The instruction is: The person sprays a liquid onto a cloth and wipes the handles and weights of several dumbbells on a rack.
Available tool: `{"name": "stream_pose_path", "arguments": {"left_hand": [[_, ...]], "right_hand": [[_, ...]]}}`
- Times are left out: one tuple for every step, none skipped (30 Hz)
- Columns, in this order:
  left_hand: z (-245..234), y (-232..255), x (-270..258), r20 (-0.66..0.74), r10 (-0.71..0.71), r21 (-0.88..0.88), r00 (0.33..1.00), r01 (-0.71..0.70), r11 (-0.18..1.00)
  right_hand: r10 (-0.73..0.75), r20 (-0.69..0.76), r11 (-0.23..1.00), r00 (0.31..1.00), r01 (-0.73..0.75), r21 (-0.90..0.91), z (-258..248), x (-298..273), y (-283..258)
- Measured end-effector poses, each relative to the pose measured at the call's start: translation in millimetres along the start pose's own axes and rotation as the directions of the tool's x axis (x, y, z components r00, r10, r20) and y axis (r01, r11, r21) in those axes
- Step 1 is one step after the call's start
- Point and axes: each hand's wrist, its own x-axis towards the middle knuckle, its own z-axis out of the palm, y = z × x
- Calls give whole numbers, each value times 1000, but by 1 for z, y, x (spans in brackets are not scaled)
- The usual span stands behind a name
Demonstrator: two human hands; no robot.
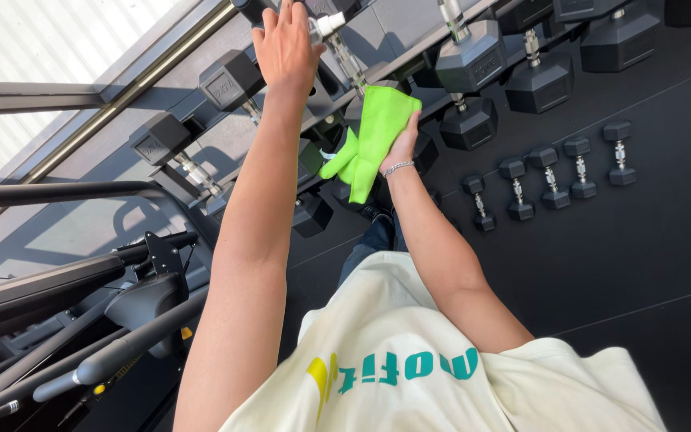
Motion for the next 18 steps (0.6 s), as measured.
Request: {"name": "stream_pose_path", "arguments": {"left_hand": [[6,-2,4,2,13,41,1000,-13,999],[13,-4,8,5,26,81,1000,-26,996],[21,-4,10,-18,24,137,1000,-21,990],[28,-3,9,-42,24,193,999,-15,981],[32,-4,9,-66,20,251,998,-3,968],[35,-4,13,-33,-6,206,999,13,978],[34,-3,13,10,-34,160,999,32,987],[31,-2,10,54,-60,116,997,53,992],[28,-1,11,56,-56,91,997,51,995],[24,0,13,59,-53,67,997,49,997],[17,-1,13,62,-49,48,997,46,998],[12,0,13,69,-53,37,996,50,998],[9,0,15,70,-54,28,996,52,998],[7,1,16,72,-55,18,996,53,998],[7,1,14,56,-37,17,998,36,999],[8,-3,14,39,-20,16,999,19,1000],[10,-6,14,19,-3,13,1000,3,1000],[13,-8,13,18,6,15,1000,-7,1000]], "right_hand": [[-16,62,1000,998,15,19,1,12,-6],[-34,123,999,992,29,40,3,29,-12],[-61,179,997,982,50,65,1,40,-17],[-69,161,996,985,59,65,-1,46,-20],[-71,145,996,987,62,63,0,51,-21],[-72,129,996,989,65,62,2,52,-19],[-68,49,996,997,64,64,1,42,-10],[-62,-32,996,998,64,66,-2,31,1],[-63,-103,995,993,70,66,-2,24,4],[-69,-78,996,995,73,46,-6,16,6],[-70,-53,997,996,72,31,-10,8,11],[-71,-27,997,997,71,16,-14,6,16],[-90,7,994,996,89,65,-15,16,15],[-111,40,988,993,105,114,-14,34,9],[-139,53,978,989,129,166,-19,46,4],[-188,111,976,976,173,132,-19,63,-3],[-233,173,971,957,219,97,-20,72,-7],[-244,183,964,952,218,154,-23,70,-4]]}}
